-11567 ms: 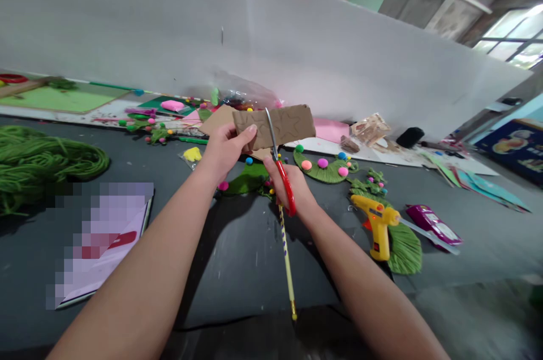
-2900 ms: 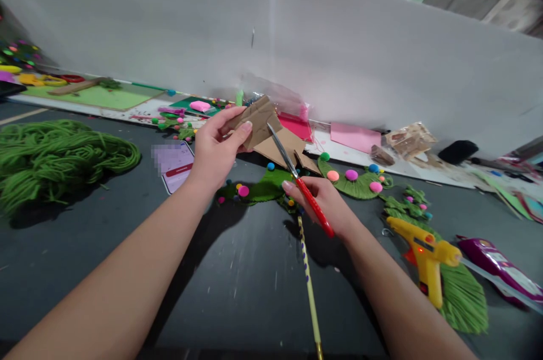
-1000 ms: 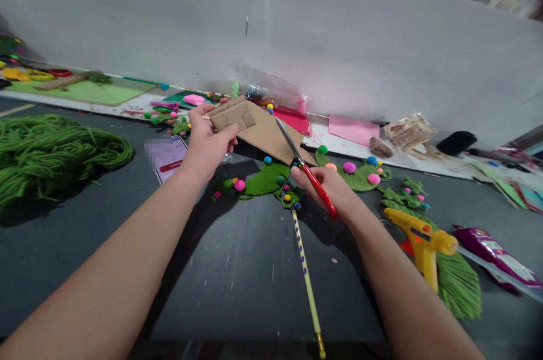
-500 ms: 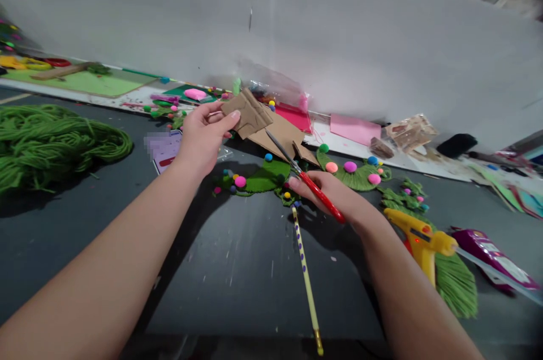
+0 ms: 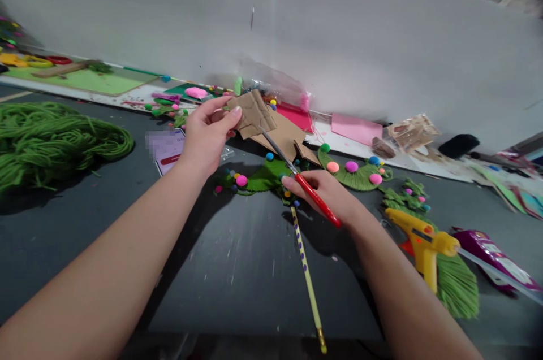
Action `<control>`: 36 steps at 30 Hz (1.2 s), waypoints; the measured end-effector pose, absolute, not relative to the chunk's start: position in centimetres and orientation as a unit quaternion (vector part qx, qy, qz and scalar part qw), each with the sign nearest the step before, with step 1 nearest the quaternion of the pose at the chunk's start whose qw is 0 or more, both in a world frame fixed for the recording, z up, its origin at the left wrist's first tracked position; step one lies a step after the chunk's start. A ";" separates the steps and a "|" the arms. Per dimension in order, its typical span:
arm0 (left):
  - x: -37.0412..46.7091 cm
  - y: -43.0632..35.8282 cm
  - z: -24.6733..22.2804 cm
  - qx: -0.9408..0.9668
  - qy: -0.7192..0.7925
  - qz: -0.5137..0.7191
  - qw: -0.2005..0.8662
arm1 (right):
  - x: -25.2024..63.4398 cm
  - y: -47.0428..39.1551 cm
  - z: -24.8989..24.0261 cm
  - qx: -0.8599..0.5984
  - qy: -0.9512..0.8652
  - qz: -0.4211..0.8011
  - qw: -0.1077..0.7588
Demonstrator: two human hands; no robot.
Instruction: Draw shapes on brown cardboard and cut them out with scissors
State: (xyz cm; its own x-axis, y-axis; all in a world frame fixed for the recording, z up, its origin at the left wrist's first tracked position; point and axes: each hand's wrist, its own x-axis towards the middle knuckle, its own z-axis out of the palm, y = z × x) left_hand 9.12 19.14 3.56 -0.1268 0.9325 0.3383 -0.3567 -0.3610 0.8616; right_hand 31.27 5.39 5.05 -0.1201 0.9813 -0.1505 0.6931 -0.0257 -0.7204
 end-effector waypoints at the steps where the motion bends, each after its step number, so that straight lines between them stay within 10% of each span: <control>1: 9.2 19.1 3.6 0.469 0.308 0.681 0.470 | 31.3 5.4 5.1 -0.631 -0.665 0.339 0.211; 36: 9.3 18.6 3.8 0.502 0.309 0.673 0.447 | 31.2 5.3 4.8 -0.612 -0.677 0.349 0.214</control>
